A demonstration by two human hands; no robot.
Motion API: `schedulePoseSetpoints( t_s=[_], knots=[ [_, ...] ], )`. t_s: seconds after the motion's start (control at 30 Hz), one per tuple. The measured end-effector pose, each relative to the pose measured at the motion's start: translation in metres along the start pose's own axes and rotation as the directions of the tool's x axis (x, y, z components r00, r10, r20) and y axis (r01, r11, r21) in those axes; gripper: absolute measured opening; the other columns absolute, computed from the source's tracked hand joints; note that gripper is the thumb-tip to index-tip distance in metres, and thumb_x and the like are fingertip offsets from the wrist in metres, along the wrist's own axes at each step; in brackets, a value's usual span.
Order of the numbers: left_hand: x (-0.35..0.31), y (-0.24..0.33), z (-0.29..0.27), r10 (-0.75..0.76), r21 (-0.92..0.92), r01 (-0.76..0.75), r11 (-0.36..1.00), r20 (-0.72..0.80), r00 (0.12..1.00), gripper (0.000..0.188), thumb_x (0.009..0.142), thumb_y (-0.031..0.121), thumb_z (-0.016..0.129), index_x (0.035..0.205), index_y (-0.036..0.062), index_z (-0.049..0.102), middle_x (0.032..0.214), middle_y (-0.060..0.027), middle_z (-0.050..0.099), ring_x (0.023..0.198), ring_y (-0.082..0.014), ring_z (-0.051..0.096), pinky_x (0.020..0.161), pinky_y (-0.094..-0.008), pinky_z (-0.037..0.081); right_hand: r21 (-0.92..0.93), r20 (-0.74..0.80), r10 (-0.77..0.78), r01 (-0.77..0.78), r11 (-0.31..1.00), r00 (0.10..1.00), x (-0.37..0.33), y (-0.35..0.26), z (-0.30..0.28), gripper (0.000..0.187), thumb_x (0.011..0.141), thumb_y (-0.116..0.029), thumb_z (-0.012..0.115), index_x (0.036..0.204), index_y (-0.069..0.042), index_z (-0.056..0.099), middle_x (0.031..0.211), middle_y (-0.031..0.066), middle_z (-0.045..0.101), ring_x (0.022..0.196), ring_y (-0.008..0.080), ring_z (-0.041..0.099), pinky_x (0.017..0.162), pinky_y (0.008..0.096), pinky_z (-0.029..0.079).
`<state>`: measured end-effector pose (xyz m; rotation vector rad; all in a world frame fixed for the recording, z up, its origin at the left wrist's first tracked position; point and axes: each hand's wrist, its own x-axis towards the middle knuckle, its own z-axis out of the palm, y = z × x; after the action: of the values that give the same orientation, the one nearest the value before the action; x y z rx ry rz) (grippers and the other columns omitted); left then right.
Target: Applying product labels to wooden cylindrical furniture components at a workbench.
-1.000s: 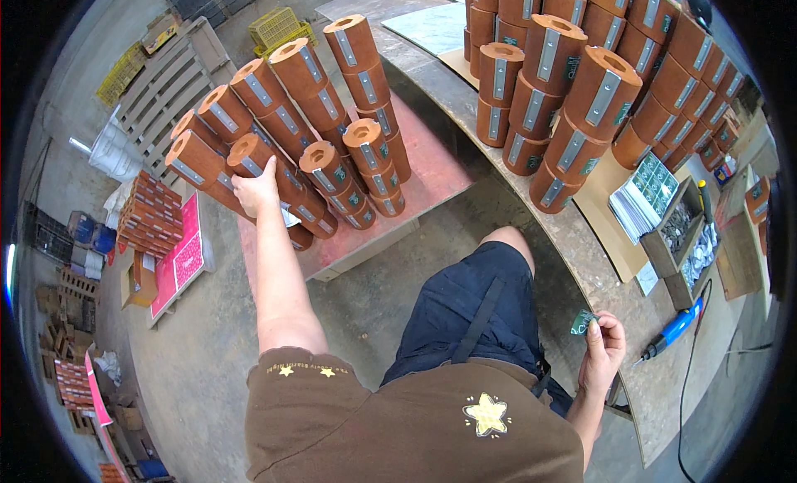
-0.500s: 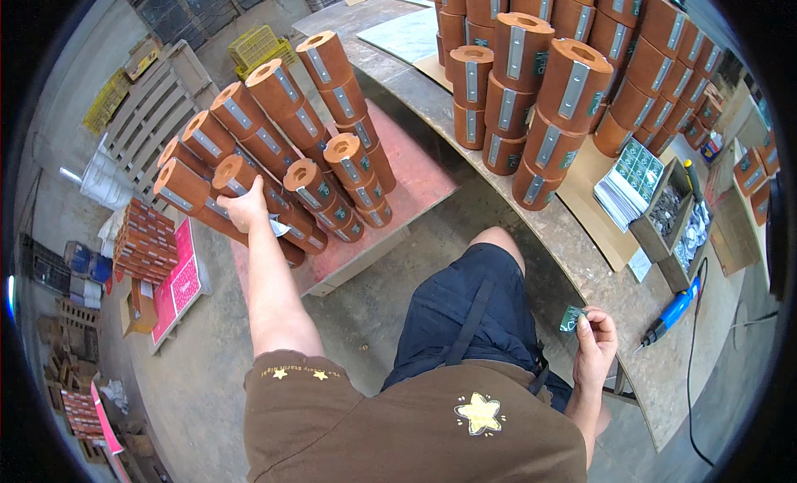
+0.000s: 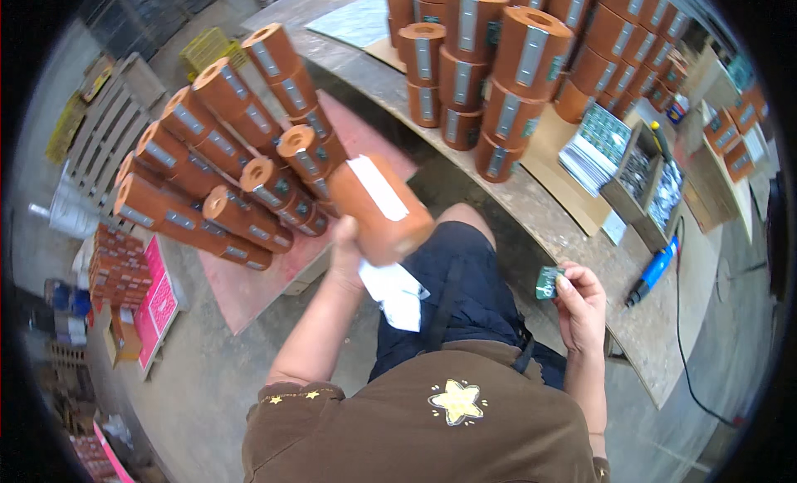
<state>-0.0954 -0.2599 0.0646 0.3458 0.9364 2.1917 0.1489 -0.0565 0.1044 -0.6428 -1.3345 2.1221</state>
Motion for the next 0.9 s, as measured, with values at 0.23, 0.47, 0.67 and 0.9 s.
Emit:
schedulePoseSetpoints(
  t_s=[0.23, 0.47, 0.67, 0.9],
  knots=[
    [-0.003, -0.074, 0.065, -0.369, 0.414, 0.240, 0.878, 0.267, 0.890, 0.079, 0.066, 0.039, 0.068, 0.124, -0.0004, 0.033, 0.118, -0.0119, 0.045, 0.112, -0.0208, 0.043, 0.095, -0.0337, 0.034, 0.108, 0.052, 0.107, -0.113, 0.988, 0.993, 0.001, -0.013, 0.019, 0.011, 0.078, -0.009, 0.064, 0.086, -0.004, 0.058, 0.079, 0.0010, 0.058, 0.070, 0.0061, 0.052, 0.060, 0.0192, 0.040],
    [-0.001, -0.088, 0.082, -0.344, 0.462, 0.176, 0.869, 0.309, 0.887, 0.100, 0.057, 0.052, 0.075, 0.125, -0.0024, 0.026, 0.122, -0.0142, 0.041, 0.115, -0.0228, 0.041, 0.097, -0.0352, 0.031, 0.027, 0.001, 0.191, -0.190, 0.981, 0.982, 0.001, 0.001, 0.025, 0.008, 0.079, -0.009, 0.063, 0.082, -0.003, 0.058, 0.077, 0.0024, 0.061, 0.069, 0.0081, 0.056, 0.066, 0.0213, 0.045],
    [-0.006, -0.088, 0.082, -0.346, 0.509, 0.177, 0.842, 0.260, 0.902, 0.104, 0.055, 0.055, 0.075, 0.124, -0.0038, 0.025, 0.121, -0.0151, 0.040, 0.116, -0.0232, 0.040, 0.097, -0.0357, 0.031, -0.034, -0.017, 0.156, -0.156, 0.987, 0.988, -0.003, 0.006, 0.030, 0.006, 0.079, -0.007, 0.063, 0.079, -0.002, 0.059, 0.077, 0.0034, 0.061, 0.071, 0.0067, 0.055, 0.067, 0.0201, 0.045],
    [-0.008, -0.087, 0.081, -0.360, 0.505, 0.195, 0.841, 0.252, 0.898, 0.099, 0.056, 0.050, 0.077, 0.123, -0.0031, 0.026, 0.119, -0.0150, 0.041, 0.115, -0.0234, 0.041, 0.097, -0.0352, 0.032, -0.117, -0.054, 0.092, -0.098, 0.988, 0.994, -0.006, 0.013, 0.031, 0.010, 0.079, -0.008, 0.064, 0.079, -0.001, 0.058, 0.073, 0.0015, 0.059, 0.065, 0.0036, 0.053, 0.060, 0.0172, 0.045]
  ],
)
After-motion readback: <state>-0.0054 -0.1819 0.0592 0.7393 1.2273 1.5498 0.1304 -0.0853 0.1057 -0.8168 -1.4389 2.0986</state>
